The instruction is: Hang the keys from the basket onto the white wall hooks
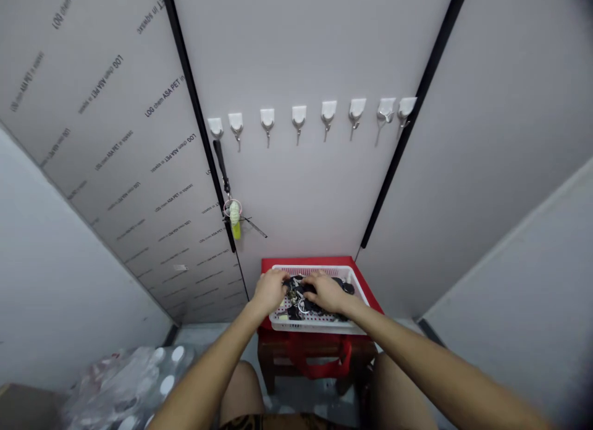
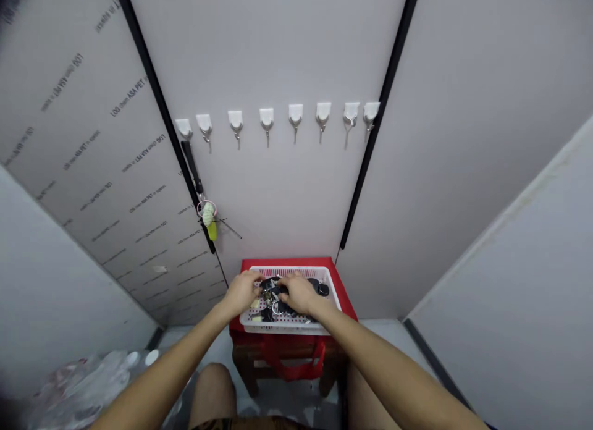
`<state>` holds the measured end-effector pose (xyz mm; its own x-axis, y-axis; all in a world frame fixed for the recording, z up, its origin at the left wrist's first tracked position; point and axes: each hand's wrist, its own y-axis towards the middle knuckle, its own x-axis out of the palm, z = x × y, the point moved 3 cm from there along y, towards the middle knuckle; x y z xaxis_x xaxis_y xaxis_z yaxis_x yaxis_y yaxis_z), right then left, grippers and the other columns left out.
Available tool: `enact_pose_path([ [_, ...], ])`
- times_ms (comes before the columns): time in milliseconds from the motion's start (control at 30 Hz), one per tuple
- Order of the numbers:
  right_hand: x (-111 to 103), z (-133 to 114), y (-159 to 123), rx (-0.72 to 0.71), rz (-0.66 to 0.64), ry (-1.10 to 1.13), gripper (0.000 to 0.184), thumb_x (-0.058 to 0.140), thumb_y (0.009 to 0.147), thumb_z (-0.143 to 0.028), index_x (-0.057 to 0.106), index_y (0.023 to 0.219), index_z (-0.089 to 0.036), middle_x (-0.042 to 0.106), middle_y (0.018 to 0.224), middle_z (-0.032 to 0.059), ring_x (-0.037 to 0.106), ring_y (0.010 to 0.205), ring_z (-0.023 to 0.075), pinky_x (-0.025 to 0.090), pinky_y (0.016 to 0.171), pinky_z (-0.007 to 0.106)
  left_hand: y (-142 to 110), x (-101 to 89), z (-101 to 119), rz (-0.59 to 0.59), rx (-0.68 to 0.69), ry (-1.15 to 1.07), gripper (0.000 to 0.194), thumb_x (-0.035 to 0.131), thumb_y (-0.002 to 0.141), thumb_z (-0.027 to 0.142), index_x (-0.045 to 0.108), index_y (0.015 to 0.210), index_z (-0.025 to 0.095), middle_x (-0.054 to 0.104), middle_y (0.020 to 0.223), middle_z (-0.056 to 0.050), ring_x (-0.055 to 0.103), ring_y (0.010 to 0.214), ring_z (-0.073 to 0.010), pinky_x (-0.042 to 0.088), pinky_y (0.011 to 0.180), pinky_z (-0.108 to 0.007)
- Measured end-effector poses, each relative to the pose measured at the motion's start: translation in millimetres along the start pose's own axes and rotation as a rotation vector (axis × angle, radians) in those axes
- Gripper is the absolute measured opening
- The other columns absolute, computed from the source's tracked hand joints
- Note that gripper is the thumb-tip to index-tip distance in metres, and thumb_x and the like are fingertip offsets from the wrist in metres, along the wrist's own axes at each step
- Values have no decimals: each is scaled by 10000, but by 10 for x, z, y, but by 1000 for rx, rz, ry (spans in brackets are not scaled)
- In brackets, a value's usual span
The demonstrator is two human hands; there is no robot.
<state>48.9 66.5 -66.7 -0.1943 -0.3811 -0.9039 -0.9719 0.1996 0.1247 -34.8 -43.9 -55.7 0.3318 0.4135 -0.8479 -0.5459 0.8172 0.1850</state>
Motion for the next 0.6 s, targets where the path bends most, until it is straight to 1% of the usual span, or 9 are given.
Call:
enact_pose_path([
  [67,45,0,-60,-18,16,-36,200,457,591,-206,579,745,-171,570,768,55,451,760,160,303,704,268,-25,109,60,-89,65,225,232,398,608,110,525,793,169,552,806,-72,446,830,-186,285,758,-348],
  [133,70,-14,-103,-41,-7,-27,171,427,590,-163,578,669,-169,570,704,43,452,725,147,312,681,251,-23,152,99,-132,82,367,252,359,636,111,512,830,162,558,787,-88,442,845,-198,232,797,-391],
  [200,76,-17,-141,-62,-29,-8,170,406,572,-124,568,603,-166,563,635,34,452,684,138,323,643,231,1,155,124,-156,74,445,259,342,642,107,506,837,153,565,755,-96,450,835,-201,203,812,-406],
  [267,67,-4,-174,-66,-45,13,181,389,557,-100,557,571,-163,554,578,27,454,639,130,328,617,223,39,133,140,-179,70,464,253,371,616,108,508,825,150,568,742,-97,459,821,-204,208,809,-404],
  [333,35,17,-190,-40,-39,43,204,372,556,-88,556,597,-162,551,565,23,458,602,124,335,600,223,85,82,153,-190,68,411,268,407,574,107,506,818,152,566,749,-89,471,787,-199,258,775,-373],
  [400,-28,24,-179,-5,17,98,242,370,563,-92,558,698,-161,566,637,30,473,619,124,345,612,228,134,9,169,-195,61,308,267,423,534,91,516,777,149,557,747,-75,483,723,-175,324,698,-305],
  [500,-146,-17,-116,3,158,203,344,415,560,-121,511,890,-144,546,870,71,467,799,152,331,727,261,192,-112,225,-196,89,147,243,403,492,42,532,670,145,540,682,-39,470,612,-120,347,575,-213],
  [533,-173,-46,-87,-17,178,247,380,437,552,-130,491,929,-138,522,933,81,445,860,162,311,769,275,205,-151,254,-194,112,95,239,393,488,33,534,644,146,534,650,-24,458,581,-105,344,556,-199],
  [600,-195,-122,-24,-85,140,371,418,467,544,-141,466,962,-140,496,986,80,426,904,166,292,801,290,225,-233,315,-179,144,-11,230,375,496,29,533,611,151,516,583,2,433,532,-85,336,528,-185],
])
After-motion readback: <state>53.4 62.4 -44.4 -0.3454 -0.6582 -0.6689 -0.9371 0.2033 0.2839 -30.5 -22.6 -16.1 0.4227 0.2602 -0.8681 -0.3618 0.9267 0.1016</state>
